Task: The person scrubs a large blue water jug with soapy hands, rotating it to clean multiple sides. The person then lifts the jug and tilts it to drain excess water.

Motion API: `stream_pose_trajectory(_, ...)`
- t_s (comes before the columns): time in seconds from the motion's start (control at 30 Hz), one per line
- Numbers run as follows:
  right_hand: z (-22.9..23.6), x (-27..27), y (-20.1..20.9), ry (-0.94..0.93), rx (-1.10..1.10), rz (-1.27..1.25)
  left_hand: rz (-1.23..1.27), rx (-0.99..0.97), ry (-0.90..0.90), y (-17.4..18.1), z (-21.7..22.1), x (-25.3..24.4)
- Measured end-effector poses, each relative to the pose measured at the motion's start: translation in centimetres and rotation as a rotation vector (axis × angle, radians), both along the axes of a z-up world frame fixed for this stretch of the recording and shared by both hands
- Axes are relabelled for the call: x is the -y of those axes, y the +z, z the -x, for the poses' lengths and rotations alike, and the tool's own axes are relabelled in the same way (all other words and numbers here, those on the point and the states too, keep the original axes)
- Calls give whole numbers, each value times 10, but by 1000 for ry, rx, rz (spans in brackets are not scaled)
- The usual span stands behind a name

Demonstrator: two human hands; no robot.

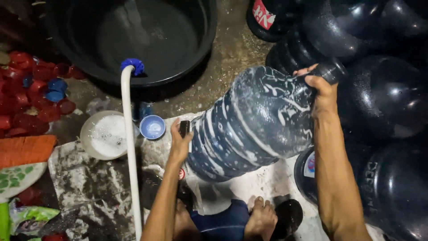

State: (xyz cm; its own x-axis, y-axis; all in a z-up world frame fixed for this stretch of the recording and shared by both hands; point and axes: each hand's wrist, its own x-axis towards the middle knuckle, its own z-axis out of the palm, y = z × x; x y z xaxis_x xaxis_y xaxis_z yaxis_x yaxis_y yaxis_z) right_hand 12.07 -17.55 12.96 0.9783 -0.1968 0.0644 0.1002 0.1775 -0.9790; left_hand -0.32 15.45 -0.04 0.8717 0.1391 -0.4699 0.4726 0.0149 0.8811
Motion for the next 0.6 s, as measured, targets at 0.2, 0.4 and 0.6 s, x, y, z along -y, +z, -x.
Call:
stream_pose_trajectory(0.2,-34,-8,0,-85,-94,157,-216,330,40,-14,55,39)
stream_pose_trajectory(0.4,-44,-20,2,-33,-99,116,-263,473,128,3,-17,35)
stream_pose_trajectory(0.6,-35,-45,15,-186,-116,251,-242,460,71,73,-10,63)
